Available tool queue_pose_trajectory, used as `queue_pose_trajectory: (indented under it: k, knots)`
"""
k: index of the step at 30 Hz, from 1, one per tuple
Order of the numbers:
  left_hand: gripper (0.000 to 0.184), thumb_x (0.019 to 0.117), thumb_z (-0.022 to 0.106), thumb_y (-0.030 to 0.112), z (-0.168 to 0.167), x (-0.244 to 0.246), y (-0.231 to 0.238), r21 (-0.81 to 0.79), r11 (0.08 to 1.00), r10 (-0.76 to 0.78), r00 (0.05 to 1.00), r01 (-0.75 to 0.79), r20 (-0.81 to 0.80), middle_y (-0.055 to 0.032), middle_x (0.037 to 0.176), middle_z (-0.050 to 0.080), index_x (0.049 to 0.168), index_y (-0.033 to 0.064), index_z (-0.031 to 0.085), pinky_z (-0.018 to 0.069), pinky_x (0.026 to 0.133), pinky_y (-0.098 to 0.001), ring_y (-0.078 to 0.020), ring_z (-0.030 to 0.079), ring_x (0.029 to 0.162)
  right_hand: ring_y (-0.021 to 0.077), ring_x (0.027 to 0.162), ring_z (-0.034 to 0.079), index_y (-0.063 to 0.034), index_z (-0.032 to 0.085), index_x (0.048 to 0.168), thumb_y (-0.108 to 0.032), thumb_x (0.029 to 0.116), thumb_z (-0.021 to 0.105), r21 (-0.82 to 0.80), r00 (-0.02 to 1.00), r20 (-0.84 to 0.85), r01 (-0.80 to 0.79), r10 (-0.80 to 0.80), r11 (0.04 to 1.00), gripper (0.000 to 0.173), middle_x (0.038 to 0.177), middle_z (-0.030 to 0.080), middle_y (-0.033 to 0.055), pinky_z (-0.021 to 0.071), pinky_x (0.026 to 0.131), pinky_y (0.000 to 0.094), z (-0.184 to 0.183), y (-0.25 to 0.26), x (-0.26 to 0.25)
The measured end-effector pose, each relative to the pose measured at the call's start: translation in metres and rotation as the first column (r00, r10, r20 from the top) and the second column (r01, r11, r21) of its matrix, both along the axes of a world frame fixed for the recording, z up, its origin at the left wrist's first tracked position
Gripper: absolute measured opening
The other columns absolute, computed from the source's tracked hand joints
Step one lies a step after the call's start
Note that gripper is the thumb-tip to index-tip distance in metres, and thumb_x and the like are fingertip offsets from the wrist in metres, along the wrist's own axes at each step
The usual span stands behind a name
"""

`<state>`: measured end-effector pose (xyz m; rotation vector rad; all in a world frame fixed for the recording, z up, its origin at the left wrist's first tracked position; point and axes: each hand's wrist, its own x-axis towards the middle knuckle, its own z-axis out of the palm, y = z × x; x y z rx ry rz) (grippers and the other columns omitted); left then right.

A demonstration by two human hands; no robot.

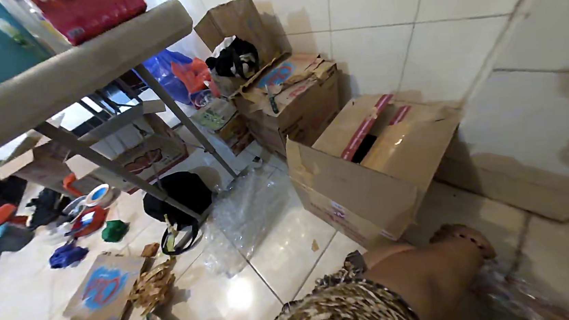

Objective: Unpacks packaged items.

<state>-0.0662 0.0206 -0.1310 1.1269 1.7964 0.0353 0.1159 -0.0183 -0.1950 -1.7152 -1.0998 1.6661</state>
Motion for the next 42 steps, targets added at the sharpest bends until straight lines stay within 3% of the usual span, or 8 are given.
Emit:
queue_pose_trajectory:
  k: [3,10,14,17,19,30,35,42]
  knots:
    - [0.038,0.1018,0.060,0.019,0.001,-0.001,0.000,0.000,0.999,0.035,0.999,-0.035,0.017,-0.0257,0.139,0.057,0.128,-0.0084,0.060,0.0454,0.107,-0.0540,-0.0381,0.055,0.131,0.0005,0.087,0.062,0.0012,0.050,0.127,-0.004,0.1016,0.050,0.040,0.995,-0.097,-0.010,0.014,0.999,0.026,0.104,0.061,-0.0001,0.0547,0.079,0.0209,-0.044,0.012,0.019]
    - [0.040,0.1061,0.051,0.012,0.068,-0.009,-0.021,-0.061,0.992,0.120,0.987,-0.114,0.109,-0.0270,0.149,0.048,0.139,-0.0098,0.050,0.0396,0.112,-0.0539,-0.0384,0.047,0.140,0.0022,0.086,0.060,-0.0023,0.049,0.133,-0.009,0.1045,0.049,-0.011,0.993,-0.089,0.074,-0.075,0.997,0.029,0.107,0.059,-0.0001,0.0531,0.075,0.0214,-0.055,0.024,0.031]
    - [0.054,0.1008,0.062,0.018,0.005,-0.012,-0.002,0.094,0.991,0.082,0.988,-0.095,0.130,-0.0254,0.148,0.051,0.148,-0.0019,0.046,0.0431,0.110,-0.0557,-0.0393,0.051,0.136,0.0035,0.083,0.061,0.0012,0.055,0.130,-0.011,0.1041,0.051,0.056,0.992,-0.054,0.115,-0.112,0.992,0.029,0.107,0.065,0.0037,0.0535,0.072,0.0215,-0.042,0.019,0.031]
    - [0.061,0.0965,0.071,0.023,-0.026,-0.005,0.017,0.062,0.990,0.109,0.970,-0.125,0.218,-0.0259,0.145,0.054,0.147,-0.0017,0.049,0.0430,0.110,-0.0539,-0.0379,0.053,0.134,0.0107,0.088,0.061,0.0029,0.057,0.129,-0.009,0.1032,0.053,0.029,0.977,-0.043,0.211,-0.210,0.977,0.029,0.112,0.065,0.0100,0.0536,0.076,0.0269,-0.022,0.016,0.031]
    - [0.055,0.0940,0.074,0.025,-0.031,0.004,0.023,0.004,0.985,0.168,0.961,-0.173,0.219,-0.0263,0.132,0.060,0.135,-0.0078,0.055,0.0484,0.102,-0.0506,-0.0351,0.060,0.120,0.0126,0.087,0.063,0.0041,0.056,0.127,-0.005,0.1023,0.053,-0.025,0.950,-0.130,0.283,-0.284,0.959,0.027,0.108,0.065,0.0105,0.0554,0.075,0.0283,-0.025,0.024,0.036]
    - [0.041,0.0984,0.067,0.025,-0.027,0.020,0.028,0.069,0.996,0.035,0.978,-0.051,0.204,-0.0178,0.110,0.065,0.128,-0.0024,0.059,0.0532,0.084,-0.0420,-0.0235,0.063,0.091,0.0109,0.085,0.062,-0.0015,0.056,0.130,-0.007,0.1028,0.054,-0.123,0.923,-0.292,0.223,-0.251,0.967,0.028,0.106,0.065,0.0066,0.0549,0.075,0.0281,-0.046,0.017,0.065]
    - [0.044,0.0976,0.068,0.024,-0.042,0.019,0.033,0.064,0.996,0.037,0.968,-0.054,0.248,-0.0183,0.113,0.066,0.132,-0.0012,0.057,0.0552,0.085,-0.0439,-0.0249,0.065,0.094,0.0125,0.088,0.064,-0.0030,0.055,0.132,-0.010,0.1038,0.054,-0.145,0.894,-0.358,0.233,-0.271,0.962,0.029,0.109,0.065,0.0071,0.0564,0.077,0.0298,-0.050,0.016,0.069]
    - [0.044,0.0940,0.073,0.020,-0.052,0.024,0.038,0.047,0.997,0.044,0.961,-0.059,0.274,-0.0162,0.110,0.065,0.131,0.0012,0.058,0.0552,0.080,-0.0425,-0.0227,0.063,0.089,0.0102,0.088,0.061,-0.0028,0.061,0.129,-0.013,0.1023,0.060,-0.053,0.952,-0.244,0.177,-0.184,0.983,0.028,0.109,0.066,0.0071,0.0537,0.078,0.0287,-0.058,0.016,0.069]
